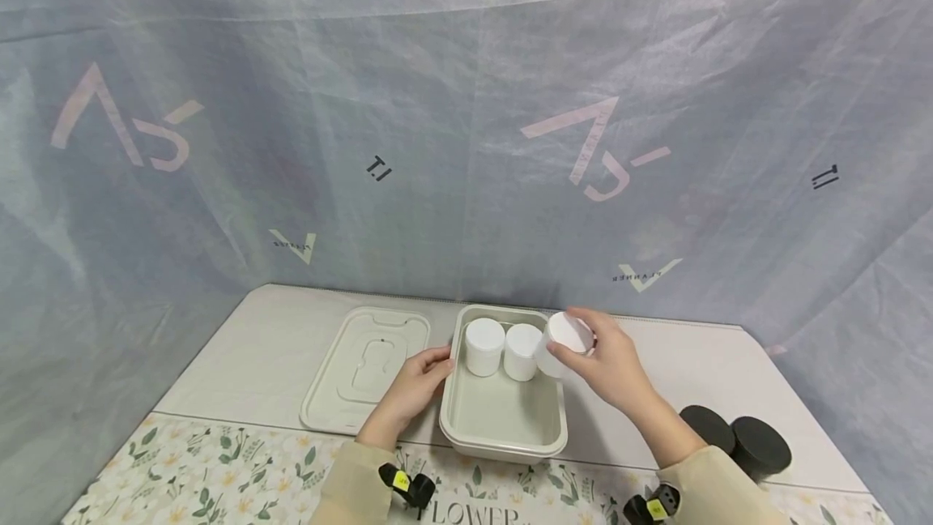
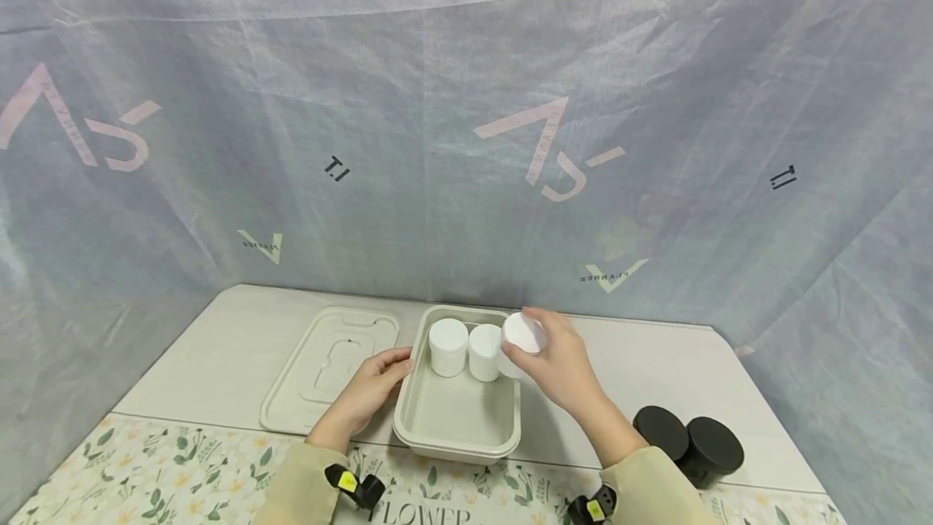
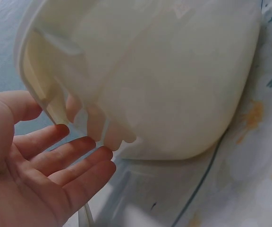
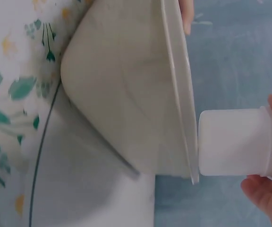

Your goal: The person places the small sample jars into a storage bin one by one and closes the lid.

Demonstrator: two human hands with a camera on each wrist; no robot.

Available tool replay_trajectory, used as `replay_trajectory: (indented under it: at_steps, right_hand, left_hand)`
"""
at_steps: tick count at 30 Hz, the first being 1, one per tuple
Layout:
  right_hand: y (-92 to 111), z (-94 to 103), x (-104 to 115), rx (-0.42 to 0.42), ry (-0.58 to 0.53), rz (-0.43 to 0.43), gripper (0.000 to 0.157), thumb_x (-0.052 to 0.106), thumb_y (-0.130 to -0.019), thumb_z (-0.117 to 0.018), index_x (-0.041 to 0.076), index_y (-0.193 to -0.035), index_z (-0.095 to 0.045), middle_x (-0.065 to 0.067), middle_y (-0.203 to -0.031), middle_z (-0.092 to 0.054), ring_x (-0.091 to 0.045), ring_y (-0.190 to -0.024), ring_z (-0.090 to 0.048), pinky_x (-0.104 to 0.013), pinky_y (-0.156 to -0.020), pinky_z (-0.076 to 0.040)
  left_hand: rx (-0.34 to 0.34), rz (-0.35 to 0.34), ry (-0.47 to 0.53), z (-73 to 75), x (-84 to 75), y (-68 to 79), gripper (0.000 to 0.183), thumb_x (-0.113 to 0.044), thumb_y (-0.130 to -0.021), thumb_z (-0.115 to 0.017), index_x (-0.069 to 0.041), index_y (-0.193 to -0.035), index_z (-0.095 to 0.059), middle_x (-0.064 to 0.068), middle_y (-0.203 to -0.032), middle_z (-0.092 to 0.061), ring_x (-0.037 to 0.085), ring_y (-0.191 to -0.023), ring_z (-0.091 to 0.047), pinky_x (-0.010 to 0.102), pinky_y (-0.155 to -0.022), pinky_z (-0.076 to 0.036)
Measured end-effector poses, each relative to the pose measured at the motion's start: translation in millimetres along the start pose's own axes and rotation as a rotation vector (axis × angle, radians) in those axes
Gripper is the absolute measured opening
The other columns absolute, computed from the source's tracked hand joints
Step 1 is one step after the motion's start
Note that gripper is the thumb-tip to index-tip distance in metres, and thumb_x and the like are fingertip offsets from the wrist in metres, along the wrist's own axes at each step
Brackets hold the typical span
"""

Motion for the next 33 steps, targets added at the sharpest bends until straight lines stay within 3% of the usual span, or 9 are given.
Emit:
replay_trajectory:
  at_steps: [8,18,24,33]
  right_hand:
    - [-0.1,-26.7,25.3,-0.003,-0.095,0.074,0.057,0.024,-0.074,-0.081,0.006,-0.123,-0.059,-0.014,-0.124,-0.059,-0.023,-0.101,-0.058,-0.03,-0.073,-0.049]
    - [-0.6,-70.4,43.1,0.11,-0.166,0.085,0.053,0.026,-0.073,-0.081,0.008,-0.12,-0.061,-0.007,-0.12,-0.063,-0.018,-0.099,-0.06,-0.026,-0.073,-0.052]
    - [1.0,-91.7,45.6,0.182,-0.133,0.077,0.055,0.029,-0.075,-0.08,0.009,-0.122,-0.06,-0.009,-0.123,-0.061,-0.02,-0.109,-0.058,-0.032,-0.081,-0.052]
    - [4.8,-110.8,48.0,0.213,-0.037,0.145,0.053,0.032,-0.076,-0.078,0.009,-0.12,-0.061,-0.008,-0.122,-0.06,-0.024,-0.111,-0.055,-0.039,-0.087,-0.05]
  left_hand:
    - [-0.015,-0.001,-0.012,2.5,-1.9,0.8,0.044,-0.023,-0.098,-0.051,0.002,-0.134,-0.048,0.024,-0.126,-0.058,0.03,-0.113,-0.059,0.033,-0.086,-0.055]
    - [-0.023,-0.011,-0.008,3.6,-1.6,2.0,0.044,-0.023,-0.097,-0.052,0.003,-0.133,-0.049,0.023,-0.124,-0.059,0.027,-0.11,-0.061,0.031,-0.085,-0.055]
    - [-0.011,-0.012,0.007,1.6,-2.8,1.8,0.044,-0.023,-0.098,-0.051,0.002,-0.134,-0.048,0.022,-0.125,-0.059,0.028,-0.112,-0.06,0.034,-0.086,-0.055]
    - [-0.007,-0.011,0.01,0.5,-0.8,-1.1,0.043,-0.022,-0.098,-0.051,0.003,-0.133,-0.049,0.021,-0.124,-0.06,0.027,-0.112,-0.059,0.033,-0.087,-0.054]
Point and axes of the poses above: each hand's wrist, its own y-axis away from the middle knuckle, its own z-axis out of the back of the hand, x = y × z, the point moved 9 cm from there along -y, towards the middle knuckle
